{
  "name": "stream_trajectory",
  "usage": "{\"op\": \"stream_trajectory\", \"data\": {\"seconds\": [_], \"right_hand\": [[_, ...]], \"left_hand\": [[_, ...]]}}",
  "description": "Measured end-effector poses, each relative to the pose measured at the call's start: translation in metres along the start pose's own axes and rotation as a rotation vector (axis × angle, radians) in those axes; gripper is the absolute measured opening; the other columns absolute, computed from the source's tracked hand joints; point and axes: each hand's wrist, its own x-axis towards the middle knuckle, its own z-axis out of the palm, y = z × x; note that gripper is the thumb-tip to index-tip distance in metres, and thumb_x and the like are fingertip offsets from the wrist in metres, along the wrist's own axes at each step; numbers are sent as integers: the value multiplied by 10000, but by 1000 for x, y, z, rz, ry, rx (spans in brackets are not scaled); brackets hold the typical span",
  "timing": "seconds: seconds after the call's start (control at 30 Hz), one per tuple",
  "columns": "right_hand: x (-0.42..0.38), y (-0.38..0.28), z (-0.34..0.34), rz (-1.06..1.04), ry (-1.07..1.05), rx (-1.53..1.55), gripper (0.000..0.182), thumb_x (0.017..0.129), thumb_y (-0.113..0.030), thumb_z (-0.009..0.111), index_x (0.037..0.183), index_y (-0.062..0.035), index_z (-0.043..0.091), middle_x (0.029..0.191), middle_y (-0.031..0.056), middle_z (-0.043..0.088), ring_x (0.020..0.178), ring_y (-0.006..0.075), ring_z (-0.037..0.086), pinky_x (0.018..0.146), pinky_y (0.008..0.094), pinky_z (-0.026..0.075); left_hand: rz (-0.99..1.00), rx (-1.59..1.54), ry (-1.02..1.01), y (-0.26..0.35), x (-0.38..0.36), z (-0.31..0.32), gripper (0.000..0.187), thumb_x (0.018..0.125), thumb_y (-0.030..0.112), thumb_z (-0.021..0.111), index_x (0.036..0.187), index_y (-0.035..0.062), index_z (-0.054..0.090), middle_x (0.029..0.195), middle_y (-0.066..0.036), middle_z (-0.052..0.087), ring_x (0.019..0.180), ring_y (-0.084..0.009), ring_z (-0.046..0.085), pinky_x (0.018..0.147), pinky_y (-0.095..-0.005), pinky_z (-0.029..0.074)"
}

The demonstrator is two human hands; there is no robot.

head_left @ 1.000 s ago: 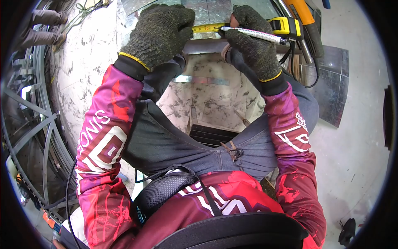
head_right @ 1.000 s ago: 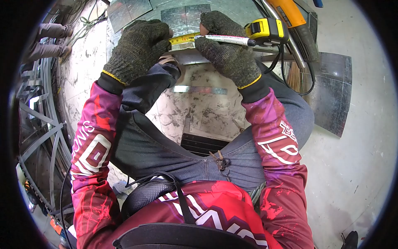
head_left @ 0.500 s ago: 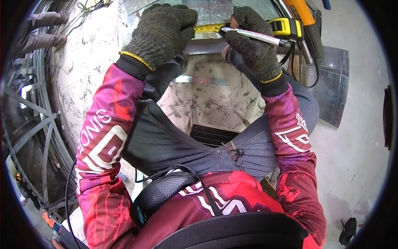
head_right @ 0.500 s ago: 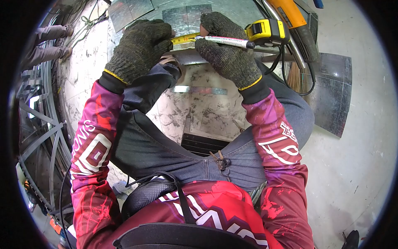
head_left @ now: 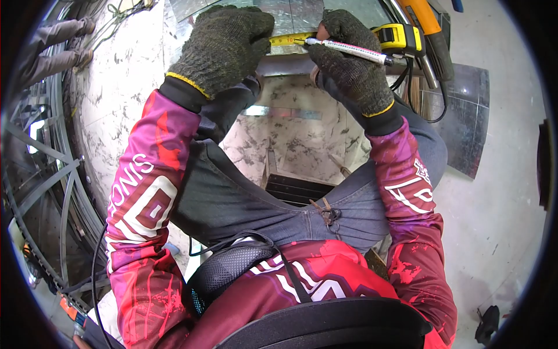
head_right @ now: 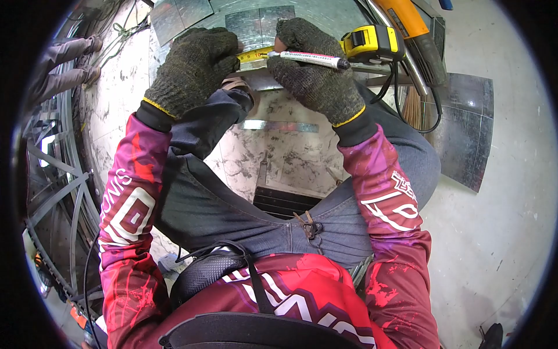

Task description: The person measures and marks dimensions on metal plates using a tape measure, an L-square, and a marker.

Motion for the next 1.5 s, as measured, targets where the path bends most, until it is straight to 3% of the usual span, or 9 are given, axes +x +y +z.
{"op": "stream_trajectory", "data": {"seconds": [0.03,0.17,0.33,0.6,0.97,1.27,1.33,1.43,1.5], "right_hand": [[1,-3,-1,109,-15,60,237,803,-52,796,1006,-33,675,980,125,614,846,284,642,725,383,529],[0,0,1,41,24,29,218,837,-90,790,980,-12,645,927,107,605,803,260,627,718,370,518],[-2,0,-1,166,-18,75,229,867,-130,786,971,-7,623,884,90,595,761,241,598,714,355,507],[-1,1,1,145,0,78,226,881,-153,783,954,-18,617,861,82,590,744,215,588,702,342,500],[3,-3,-1,136,-3,97,223,886,-151,780,964,-18,619,862,73,592,745,197,587,702,331,500],[-4,2,2,97,2,32,228,858,-115,788,991,-7,637,911,102,620,783,250,638,716,363,528],[-2,4,3,-100,31,-106,235,841,-100,797,997,-7,649,935,116,631,795,282,647,721,381,540],[-1,-8,1,141,-26,50,244,817,-90,812,1000,-22,665,940,119,641,802,308,659,718,396,548],[-1,-9,3,125,-14,43,250,811,-98,819,998,-29,668,938,121,644,803,311,664,716,395,549]], "left_hand": [[6,14,-23,0,2,-1,223,887,189,709,1040,26,699,1000,-153,680,949,-379,649,873,-458,512],[-5,19,-55,3,4,-3,206,890,195,695,1015,32,684,959,-161,658,921,-392,638,849,-464,504],[18,14,-38,1,4,-3,204,893,202,691,1014,37,684,955,-160,656,918,-395,637,845,-465,502],[51,-35,45,-3,1,2,215,879,193,702,1014,27,682,947,-166,656,918,-401,636,838,-469,504],[24,6,-56,-1,3,-2,223,881,187,706,1031,24,685,971,-159,658,933,-384,632,861,-462,502],[16,28,-18,-7,-2,2,261,897,206,721,1089,29,705,1105,-159,695,1013,-380,637,917,-470,505],[26,25,-2,-9,-3,4,259,898,205,720,1089,30,705,1105,-159,695,1013,-379,637,918,-470,504],[39,27,16,-9,-3,4,253,899,203,715,1086,32,704,1097,-156,693,1006,-379,635,915,-470,503],[43,33,17,-8,-2,3,250,899,202,710,1082,32,703,1089,-154,691,999,-380,634,911,-470,502]]}}
